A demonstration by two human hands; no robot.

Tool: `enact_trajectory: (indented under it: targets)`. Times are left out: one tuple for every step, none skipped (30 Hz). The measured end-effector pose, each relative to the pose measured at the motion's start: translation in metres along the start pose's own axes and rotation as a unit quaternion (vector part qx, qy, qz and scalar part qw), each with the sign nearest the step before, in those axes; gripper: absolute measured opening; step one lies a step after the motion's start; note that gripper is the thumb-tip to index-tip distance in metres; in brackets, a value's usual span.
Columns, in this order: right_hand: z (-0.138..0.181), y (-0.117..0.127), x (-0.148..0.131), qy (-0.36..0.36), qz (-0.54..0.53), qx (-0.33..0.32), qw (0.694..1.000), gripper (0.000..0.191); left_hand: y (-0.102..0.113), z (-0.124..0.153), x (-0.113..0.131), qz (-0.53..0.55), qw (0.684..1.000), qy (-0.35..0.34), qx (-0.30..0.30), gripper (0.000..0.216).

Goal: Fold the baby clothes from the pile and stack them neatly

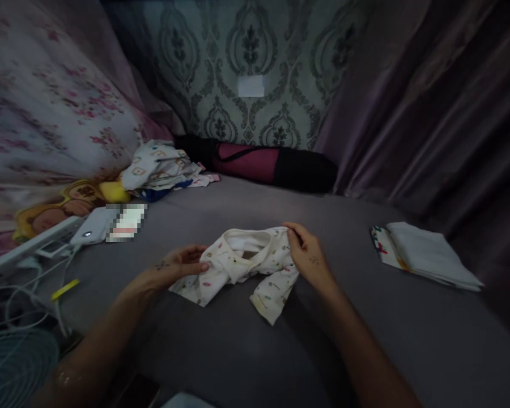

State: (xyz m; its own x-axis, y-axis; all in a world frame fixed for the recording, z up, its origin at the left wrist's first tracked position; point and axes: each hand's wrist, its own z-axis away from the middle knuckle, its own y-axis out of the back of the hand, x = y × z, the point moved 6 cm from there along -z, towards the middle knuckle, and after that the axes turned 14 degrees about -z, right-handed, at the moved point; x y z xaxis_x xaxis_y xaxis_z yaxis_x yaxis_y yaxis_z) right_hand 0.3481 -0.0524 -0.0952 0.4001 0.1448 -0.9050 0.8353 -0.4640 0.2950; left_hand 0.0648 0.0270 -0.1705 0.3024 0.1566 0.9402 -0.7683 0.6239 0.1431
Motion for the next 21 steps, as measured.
enact_trajectory:
  targets:
    - [-0.001,-0.002,-0.001,-0.003,0.002,-0.003,1.000,0.035,-0.001,0.000,-0.001,0.009,1.000,-0.002,0.003,0.048]
    - [-0.001,-0.004,-0.002,-0.009,0.003,-0.007,1.000,0.035,-0.002,0.001,-0.002,0.018,1.000,-0.005,0.005,0.045]
    - [-0.001,-0.005,-0.003,-0.016,0.005,-0.010,1.000,0.035,-0.003,0.001,-0.002,0.028,1.000,-0.008,0.009,0.043]
    - [-0.002,-0.007,-0.004,-0.024,0.009,-0.013,1.000,0.036,-0.003,0.001,-0.003,0.037,0.999,-0.010,0.015,0.042]
    - [-0.002,-0.008,-0.005,-0.030,0.014,-0.017,0.999,0.036,-0.003,0.001,-0.002,0.047,0.999,-0.014,0.022,0.042]
    - [-0.002,-0.008,-0.006,-0.035,0.019,-0.019,0.999,0.037,-0.003,0.002,-0.001,0.055,0.998,-0.019,0.028,0.041]
    - [-0.002,-0.009,-0.007,-0.040,0.023,-0.023,0.999,0.037,-0.003,0.002,0.000,0.062,0.997,-0.023,0.033,0.040]
    - [-0.002,-0.009,-0.007,-0.043,0.026,-0.027,0.998,0.037,-0.003,0.003,0.001,0.069,0.997,-0.028,0.035,0.039]
    - [-0.002,-0.008,-0.007,-0.046,0.029,-0.029,0.998,0.036,-0.003,0.003,0.003,0.075,0.996,-0.034,0.037,0.038]
    - [-0.002,-0.007,-0.006,-0.046,0.032,-0.028,0.998,0.034,-0.002,0.003,0.005,0.080,0.995,-0.040,0.039,0.037]
    - [-0.002,-0.005,-0.006,-0.042,0.034,-0.026,0.998,0.033,-0.002,0.004,0.007,0.084,0.994,-0.047,0.042,0.036]
    - [-0.003,-0.003,-0.007,-0.034,0.035,-0.022,0.999,0.033,0.000,0.004,0.009,0.087,0.994,-0.055,0.048,0.035]
    - [-0.003,-0.001,-0.008,-0.022,0.033,-0.019,0.999,0.034,0.001,0.004,0.012,0.089,0.992,-0.065,0.053,0.035]
    - [-0.004,0.002,-0.009,-0.010,0.029,-0.016,0.999,0.035,0.002,0.005,0.015,0.091,0.991,-0.077,0.058,0.034]
    - [-0.004,0.004,-0.010,0.000,0.021,-0.015,1.000,0.036,0.004,0.006,0.020,0.092,0.990,-0.090,0.062,0.033]
    - [-0.004,0.006,-0.012,0.006,0.013,-0.014,1.000,0.038,0.005,0.007,0.025,0.091,0.988,-0.103,0.064,0.031]
    - [-0.004,0.009,-0.013,0.006,0.002,-0.011,1.000,0.039,0.006,0.008,0.031,0.087,0.987,-0.115,0.066,0.030]
    - [-0.004,0.012,-0.013,-0.001,-0.010,-0.006,1.000,0.040,0.007,0.010,0.037,0.080,0.987,-0.125,0.067,0.029]
    - [-0.004,0.016,-0.013,-0.014,-0.024,-0.001,1.000,0.040,0.009,0.011,0.044,0.069,0.986,-0.132,0.069,0.028]
    - [-0.003,0.020,-0.013,-0.027,-0.040,0.007,0.999,0.040,0.010,0.012,0.050,0.055,0.987,-0.136,0.072,0.028]
    - [-0.003,0.025,-0.014,-0.039,-0.055,0.017,0.998,0.039,0.012,0.014,0.057,0.039,0.987,-0.139,0.076,0.028]
